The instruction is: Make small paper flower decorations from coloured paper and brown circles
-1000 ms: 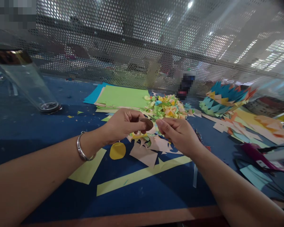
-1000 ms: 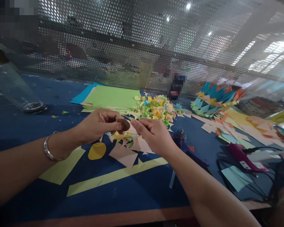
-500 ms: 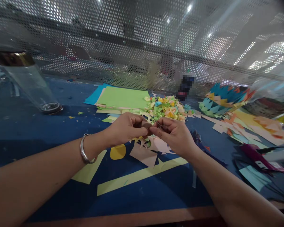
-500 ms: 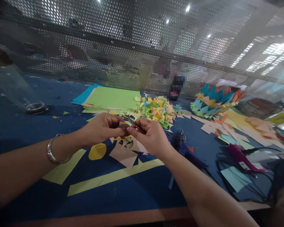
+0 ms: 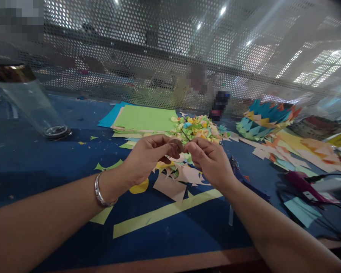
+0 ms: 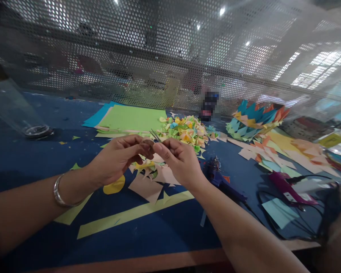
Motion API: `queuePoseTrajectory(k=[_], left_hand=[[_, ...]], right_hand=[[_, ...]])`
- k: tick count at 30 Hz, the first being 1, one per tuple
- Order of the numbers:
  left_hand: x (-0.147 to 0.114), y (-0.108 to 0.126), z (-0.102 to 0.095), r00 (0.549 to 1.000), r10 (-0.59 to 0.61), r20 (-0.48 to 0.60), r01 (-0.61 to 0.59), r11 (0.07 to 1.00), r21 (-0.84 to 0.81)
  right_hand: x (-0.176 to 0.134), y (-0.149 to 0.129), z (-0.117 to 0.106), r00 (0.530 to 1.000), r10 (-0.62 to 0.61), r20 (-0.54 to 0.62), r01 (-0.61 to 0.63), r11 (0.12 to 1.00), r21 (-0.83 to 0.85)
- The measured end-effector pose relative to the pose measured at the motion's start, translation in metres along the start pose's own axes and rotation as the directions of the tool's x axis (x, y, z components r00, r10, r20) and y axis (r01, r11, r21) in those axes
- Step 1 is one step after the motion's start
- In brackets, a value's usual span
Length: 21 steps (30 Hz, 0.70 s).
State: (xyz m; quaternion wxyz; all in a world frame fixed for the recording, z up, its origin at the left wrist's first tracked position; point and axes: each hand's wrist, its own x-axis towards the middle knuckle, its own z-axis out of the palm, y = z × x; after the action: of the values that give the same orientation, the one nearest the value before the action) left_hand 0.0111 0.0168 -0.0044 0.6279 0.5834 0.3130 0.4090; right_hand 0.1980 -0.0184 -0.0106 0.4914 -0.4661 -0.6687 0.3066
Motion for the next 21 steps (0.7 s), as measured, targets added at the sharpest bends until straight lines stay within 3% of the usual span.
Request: queuePoseTrajectory(k=[3,9,21], left_hand=[[0.0020,0.0021,-0.0033,0.997,0.076,-0.002,-0.076,0.993,0.091],[0.0010,0.0043,-0.0047,0.991,0.120,0.058,-0.129,0.977,0.169],[-0.0008,0.0052,-0.0053,0.990,0.106,0.092,-0.119,0.982,0.144]], right_hand=[[-0.0002,-0.0004,-0.0011,0.998,0.037,0.060,-0.040,0.997,0.060],[0.0000,-0.0024,-0.0029,0.988,0.078,0.137,-0.078,0.997,-0.007],[0.0002,-0.0033,-0.0021,0.990,0.052,0.128,-0.048,0.998,-0.032]])
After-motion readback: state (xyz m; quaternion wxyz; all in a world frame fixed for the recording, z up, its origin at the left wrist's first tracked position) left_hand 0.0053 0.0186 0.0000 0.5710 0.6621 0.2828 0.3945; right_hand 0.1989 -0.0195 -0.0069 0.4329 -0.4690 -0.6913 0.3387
